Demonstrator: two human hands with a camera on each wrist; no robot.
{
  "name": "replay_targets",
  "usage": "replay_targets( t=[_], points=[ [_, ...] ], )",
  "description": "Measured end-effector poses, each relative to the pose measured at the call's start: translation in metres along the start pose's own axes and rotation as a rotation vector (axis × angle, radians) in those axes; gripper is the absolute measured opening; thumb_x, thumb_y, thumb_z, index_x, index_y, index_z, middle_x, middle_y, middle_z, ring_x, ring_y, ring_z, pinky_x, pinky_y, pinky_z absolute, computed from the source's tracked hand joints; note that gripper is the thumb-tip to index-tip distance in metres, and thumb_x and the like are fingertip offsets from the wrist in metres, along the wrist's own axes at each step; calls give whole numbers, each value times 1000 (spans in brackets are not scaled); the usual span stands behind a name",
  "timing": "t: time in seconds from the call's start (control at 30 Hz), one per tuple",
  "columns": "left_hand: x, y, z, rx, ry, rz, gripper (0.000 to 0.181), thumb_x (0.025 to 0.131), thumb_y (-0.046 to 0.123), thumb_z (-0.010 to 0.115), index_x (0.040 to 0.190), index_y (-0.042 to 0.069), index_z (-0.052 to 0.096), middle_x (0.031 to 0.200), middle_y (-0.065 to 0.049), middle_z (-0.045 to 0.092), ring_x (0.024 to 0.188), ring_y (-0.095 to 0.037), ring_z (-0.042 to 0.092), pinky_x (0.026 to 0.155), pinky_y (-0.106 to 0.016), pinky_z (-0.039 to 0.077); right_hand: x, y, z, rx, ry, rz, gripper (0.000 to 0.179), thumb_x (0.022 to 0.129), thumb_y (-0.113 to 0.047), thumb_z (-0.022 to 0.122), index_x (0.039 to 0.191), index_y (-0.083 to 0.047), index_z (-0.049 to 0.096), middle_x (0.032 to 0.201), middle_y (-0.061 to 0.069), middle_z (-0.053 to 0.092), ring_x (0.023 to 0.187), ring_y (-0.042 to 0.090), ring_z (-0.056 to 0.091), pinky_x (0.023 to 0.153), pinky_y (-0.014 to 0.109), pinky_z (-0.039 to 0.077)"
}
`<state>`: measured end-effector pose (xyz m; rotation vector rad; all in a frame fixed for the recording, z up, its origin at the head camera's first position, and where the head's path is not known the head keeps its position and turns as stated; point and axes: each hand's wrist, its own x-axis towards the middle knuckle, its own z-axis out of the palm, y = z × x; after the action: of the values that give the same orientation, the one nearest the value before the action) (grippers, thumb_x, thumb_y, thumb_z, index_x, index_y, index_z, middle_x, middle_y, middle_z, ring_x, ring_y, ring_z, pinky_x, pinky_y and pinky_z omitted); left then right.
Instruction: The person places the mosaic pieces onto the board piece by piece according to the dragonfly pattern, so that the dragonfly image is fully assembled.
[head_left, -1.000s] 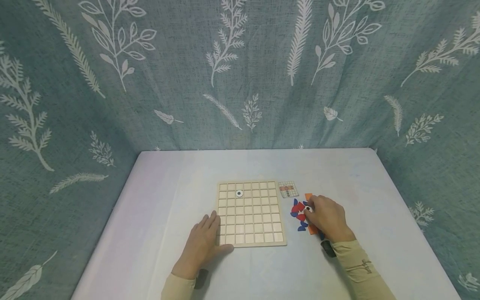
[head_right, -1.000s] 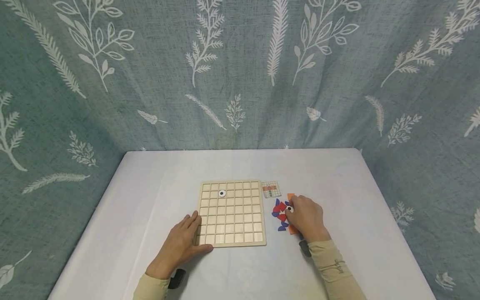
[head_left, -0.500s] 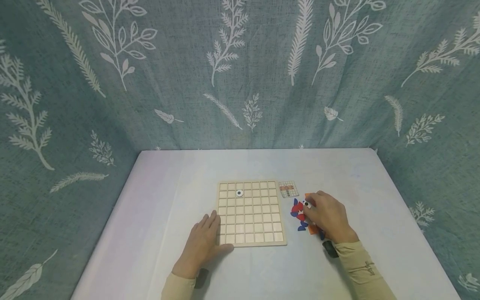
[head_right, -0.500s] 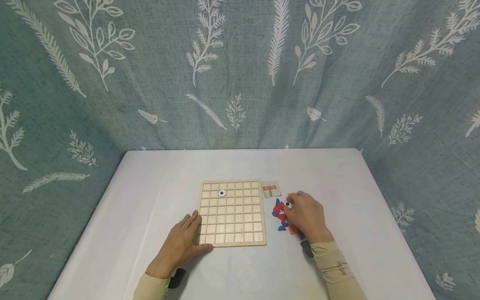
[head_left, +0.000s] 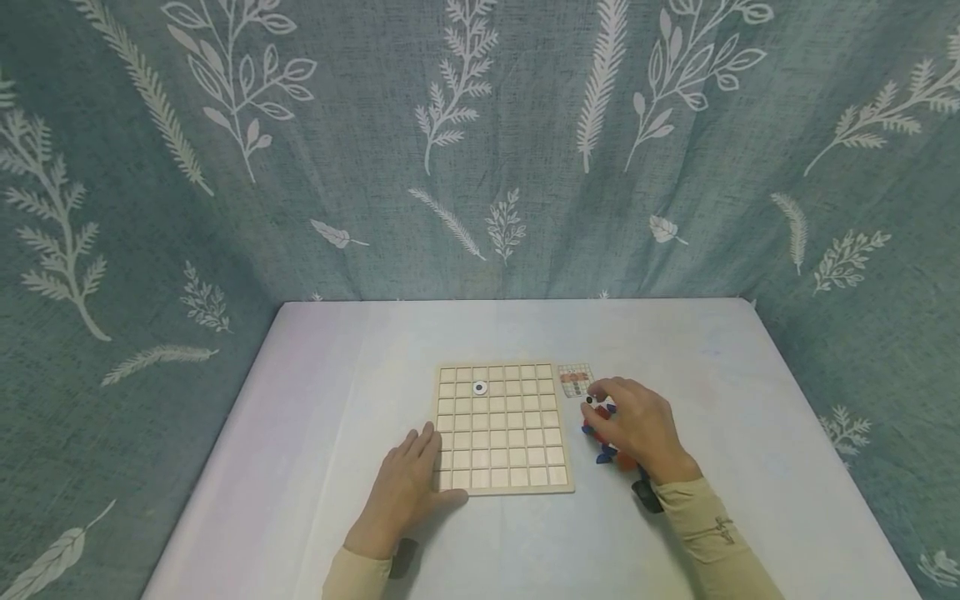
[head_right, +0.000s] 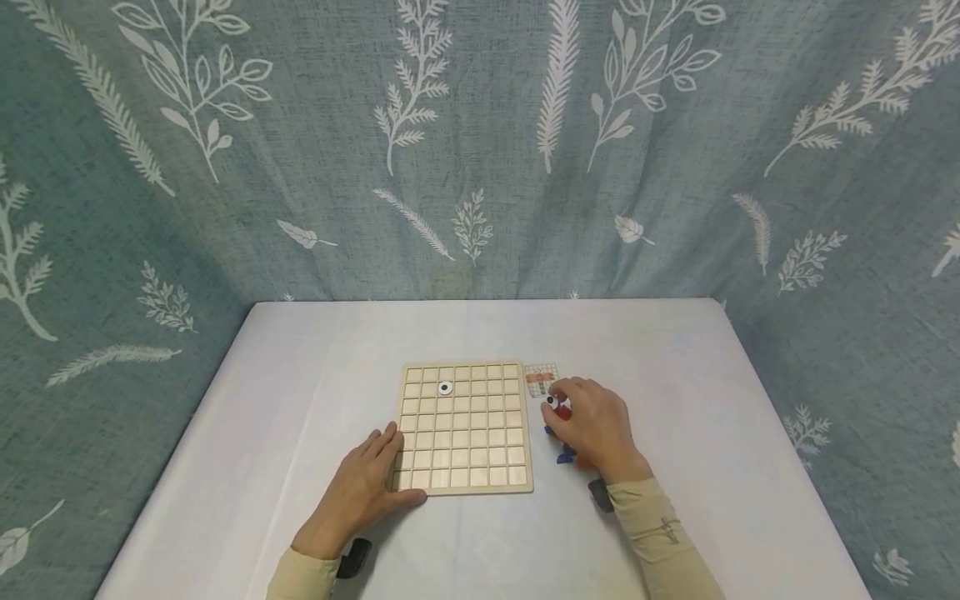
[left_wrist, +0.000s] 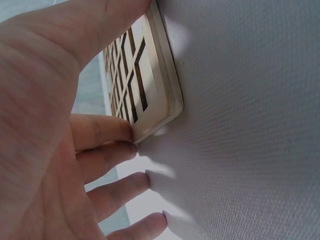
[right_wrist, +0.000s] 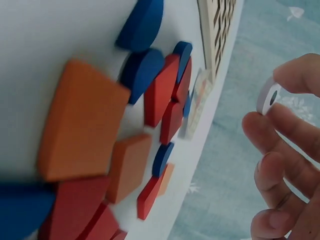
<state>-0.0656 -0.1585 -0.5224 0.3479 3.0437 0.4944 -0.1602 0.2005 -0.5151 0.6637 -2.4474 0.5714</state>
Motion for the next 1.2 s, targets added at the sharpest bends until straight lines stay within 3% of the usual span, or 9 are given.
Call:
replay_targets(
  t=[0.17,0.4,0.57,0.73,1.2],
  points=[
    [0,0,-1,4,9,8,103,76,60,81,145,-8,47,153,-27,43,138,-49,42,108,-63,41,7,-6,4,55,-13,-20,21,81,-23,79,97,-11,74,74,-1,69,59,8,55,46,26,47],
    [0,2,-1,8,1,4,102,76,60,80,145,-8,47,153,-27,42,138,-50,41,109,-63,40,19,-11,17,207,0,-89,28,79,-9,79,105,-2,74,82,4,69,61,15,57,52,25,50],
    [0,2,-1,11,4,7,102,76,60,81,145,-8,47,153,-28,42,138,-50,42,108,-64,40,28,-15,24,227,27,-120,21,75,-8,79,93,-1,71,75,3,62,63,12,49,52,25,46],
    [0,1,0,16,10,8,103,75,61,80,145,-8,47,152,-28,43,137,-50,43,108,-64,41,35,-19,29,257,11,-101,15,75,-9,75,86,-6,66,73,1,56,67,10,47,54,24,43],
    [0,2,0,20,13,7,103,75,61,81,144,-7,48,152,-27,43,137,-50,43,108,-64,41,53,-26,46,278,-26,-152,14,77,-12,74,86,-5,66,72,3,57,66,12,48,56,26,46]
  ],
)
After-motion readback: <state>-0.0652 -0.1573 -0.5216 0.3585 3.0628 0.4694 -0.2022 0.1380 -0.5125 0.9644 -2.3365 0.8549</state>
